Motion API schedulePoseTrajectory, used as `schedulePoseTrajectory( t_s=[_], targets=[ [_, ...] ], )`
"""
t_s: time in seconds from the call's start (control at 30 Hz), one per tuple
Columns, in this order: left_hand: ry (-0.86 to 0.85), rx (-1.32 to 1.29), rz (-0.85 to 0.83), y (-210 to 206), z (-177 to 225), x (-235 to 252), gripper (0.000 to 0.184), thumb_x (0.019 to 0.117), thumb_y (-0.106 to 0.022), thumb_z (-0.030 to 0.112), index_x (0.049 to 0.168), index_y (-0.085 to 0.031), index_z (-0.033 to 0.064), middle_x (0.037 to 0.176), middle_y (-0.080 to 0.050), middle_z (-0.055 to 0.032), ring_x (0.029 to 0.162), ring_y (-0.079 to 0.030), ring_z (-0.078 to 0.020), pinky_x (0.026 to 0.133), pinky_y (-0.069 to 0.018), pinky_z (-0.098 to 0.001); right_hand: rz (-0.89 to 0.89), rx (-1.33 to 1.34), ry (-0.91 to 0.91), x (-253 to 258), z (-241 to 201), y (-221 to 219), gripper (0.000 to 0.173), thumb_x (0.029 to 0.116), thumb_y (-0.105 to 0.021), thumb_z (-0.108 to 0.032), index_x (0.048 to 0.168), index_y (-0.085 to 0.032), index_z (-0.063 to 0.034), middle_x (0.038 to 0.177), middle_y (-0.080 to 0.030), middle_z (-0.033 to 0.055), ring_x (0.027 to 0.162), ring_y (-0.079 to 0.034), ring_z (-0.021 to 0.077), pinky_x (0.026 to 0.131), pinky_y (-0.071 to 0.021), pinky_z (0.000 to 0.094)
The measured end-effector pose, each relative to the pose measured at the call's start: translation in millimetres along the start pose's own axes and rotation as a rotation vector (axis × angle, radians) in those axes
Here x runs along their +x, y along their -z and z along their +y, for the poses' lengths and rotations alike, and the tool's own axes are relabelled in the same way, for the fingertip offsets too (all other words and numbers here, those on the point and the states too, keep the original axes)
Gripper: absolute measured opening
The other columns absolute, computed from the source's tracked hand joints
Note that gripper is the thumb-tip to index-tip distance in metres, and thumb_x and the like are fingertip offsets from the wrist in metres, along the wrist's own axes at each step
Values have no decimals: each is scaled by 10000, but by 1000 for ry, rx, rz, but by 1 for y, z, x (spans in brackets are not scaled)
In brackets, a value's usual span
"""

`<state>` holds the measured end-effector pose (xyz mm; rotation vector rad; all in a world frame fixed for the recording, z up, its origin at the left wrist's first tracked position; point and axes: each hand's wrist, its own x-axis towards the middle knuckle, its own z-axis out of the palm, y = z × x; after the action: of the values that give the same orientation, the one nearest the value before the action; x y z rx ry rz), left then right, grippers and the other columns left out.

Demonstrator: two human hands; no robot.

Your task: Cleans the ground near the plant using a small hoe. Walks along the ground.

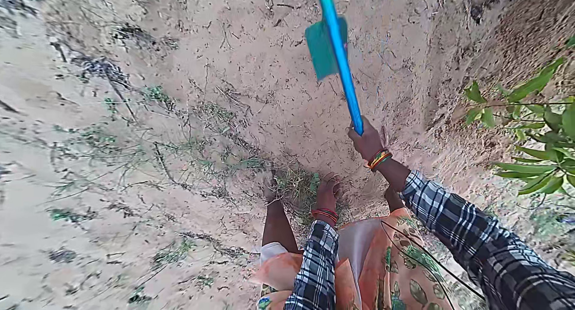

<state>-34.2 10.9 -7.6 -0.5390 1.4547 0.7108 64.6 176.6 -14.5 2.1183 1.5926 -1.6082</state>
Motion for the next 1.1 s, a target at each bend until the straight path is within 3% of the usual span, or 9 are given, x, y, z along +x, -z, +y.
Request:
schedulePoseTrajectory(
  t_s=[0.13, 0.27, 0.33, 0.47, 0.6, 0.7, 0.8, 0.97, 1.1],
  targets=[
    [29, -16, -15, 5, -2, 1, 472, 1136, -303, 376, 1472, -488, 101, 1401, -614, -109, 1215, -613, -216, 971, -489, -430, -371, 55, -222, -72, 18, -45, 480, 1131, -343, -392, 1313, -541, 6, 790, -558, 110, 635, -550, 210, 645, -511, 395],
    [63, -34, 76, 12, -9, 3, 407, 1111, -416, 329, 1391, -506, 47, 1168, -654, -139, 989, -648, -201, 815, -551, -372, -663, -173, -163, -88, 30, -58, 602, 1153, -221, -360, 1317, -592, 85, 1174, -670, 275, 1070, -670, 361, 1000, -497, 518],
    [75, -65, 91, 18, -13, 5, 367, 1089, -474, 163, 1413, -480, -9, 1220, -637, -186, 999, -660, -228, 846, -556, -362, -487, -238, -143, -68, 51, -49, 542, 1150, -285, -307, 1219, -654, 84, 1169, -680, 290, 1102, -660, 418, 1010, -482, 583],
    [67, -51, 175, 14, -16, 0, 300, 1100, -432, 133, 1356, -488, -13, 1071, -645, -133, 730, -635, -140, 630, -542, -256, 35, -203, -166, 30, 130, -22, 535, 1035, -600, -232, 1503, -477, -5, 1460, -521, 307, 1317, -542, 465, 1094, -446, 589],
    [-11, -66, 201, 21, -28, 1, 301, 1117, -400, 172, 1318, -511, -22, 976, -629, -120, 712, -613, -134, 633, -528, -258, 340, -159, -366, 120, 116, -37, 873, 965, -642, -571, 1643, -285, -153, 1626, -294, 309, 1449, -386, 486, 1154, -378, 599],
    [92, 2, 230, 1, 20, -34, 312, 1129, -337, 119, 1325, -449, -97, 950, -571, -144, 745, -549, -119, 687, -470, -234, 362, -247, -367, 124, 71, -93, 951, 868, -683, -682, 1626, -346, -218, 1660, -209, 314, 1447, -332, 560, 1079, -413, 676],
    [165, 60, 208, -10, 34, -46, 315, 1129, -286, 85, 1327, -415, -123, 951, -523, -113, 778, -540, -52, 716, -452, -150, 141, -562, 4, 83, 94, -132, 777, 796, -810, -499, 1496, -550, -284, 1651, -310, 233, 1455, -322, 557, 974, -455, 728],
    [-5, -47, 180, 10, -18, -9, 284, 1113, -404, 161, 1279, -516, -41, 957, -624, -93, 725, -614, -92, 646, -523, -206, -352, -921, 463, 70, 157, -89, 359, 872, -747, -28, 1152, -794, -247, 1591, -482, 74, 1515, -229, 547, 1041, -196, 897],
    [-26, -99, 186, 16, -34, 7, 261, 1106, -440, 175, 1275, -534, 0, 972, -642, -92, 708, -629, -118, 626, -546, -238, -177, -844, 101, 98, 162, -25, 483, 884, -647, 95, 1264, -735, -190, 1591, -429, 203, 1382, -390, 619, 890, -483, 789]
  ],
)
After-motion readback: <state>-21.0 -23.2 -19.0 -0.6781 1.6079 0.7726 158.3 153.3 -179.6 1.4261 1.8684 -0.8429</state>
